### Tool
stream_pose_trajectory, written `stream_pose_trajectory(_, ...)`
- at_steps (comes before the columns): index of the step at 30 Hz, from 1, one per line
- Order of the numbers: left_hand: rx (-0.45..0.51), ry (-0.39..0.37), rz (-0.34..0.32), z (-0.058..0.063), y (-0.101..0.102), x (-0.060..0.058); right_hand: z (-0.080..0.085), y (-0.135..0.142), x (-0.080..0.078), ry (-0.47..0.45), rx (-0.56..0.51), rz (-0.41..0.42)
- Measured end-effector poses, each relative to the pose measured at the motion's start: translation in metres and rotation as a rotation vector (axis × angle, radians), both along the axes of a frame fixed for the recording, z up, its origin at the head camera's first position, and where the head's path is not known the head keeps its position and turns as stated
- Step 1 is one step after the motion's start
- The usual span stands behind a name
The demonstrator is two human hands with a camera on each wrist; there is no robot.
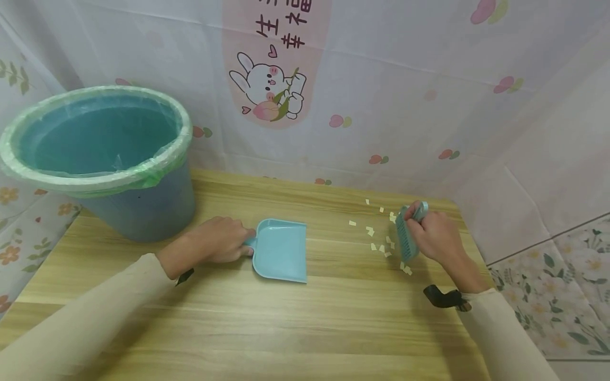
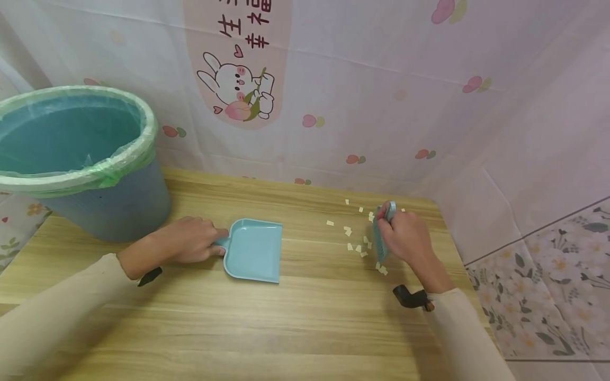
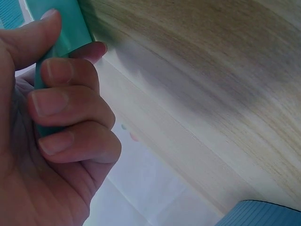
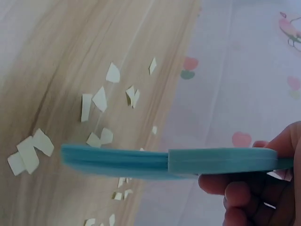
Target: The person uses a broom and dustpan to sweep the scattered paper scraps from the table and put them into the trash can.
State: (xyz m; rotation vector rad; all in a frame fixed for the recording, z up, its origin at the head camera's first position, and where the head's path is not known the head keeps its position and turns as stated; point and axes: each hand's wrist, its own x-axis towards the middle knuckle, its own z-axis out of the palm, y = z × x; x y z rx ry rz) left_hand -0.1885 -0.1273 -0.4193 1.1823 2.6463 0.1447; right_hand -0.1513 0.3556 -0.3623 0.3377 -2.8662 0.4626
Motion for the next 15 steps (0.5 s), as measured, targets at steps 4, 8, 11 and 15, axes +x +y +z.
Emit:
stream_pose_trajectory(4, -0.003, 0.003, -0.002, 0.001, 0.001, 0.0, 0.0, -0.001, -0.005, -0.015, 0.03, 0.042)
stream_pose_trajectory(8, -0.004, 0.006, -0.001, 0.001, 0.001, 0.0, 0.001, -0.006, -0.011, -0.065, 0.085, 0.079)
stream_pose_trajectory(11, 0.001, 0.005, -0.001, 0.001, 0.001, 0.0, 0.001, -0.01, -0.015, -0.118, 0.138, 0.102)
stream_pose_trajectory(15, 0.01, -0.004, -0.001, 0.001, 0.001, 0.0, -0.003, -0.015, -0.022, -0.16, 0.189, 0.136)
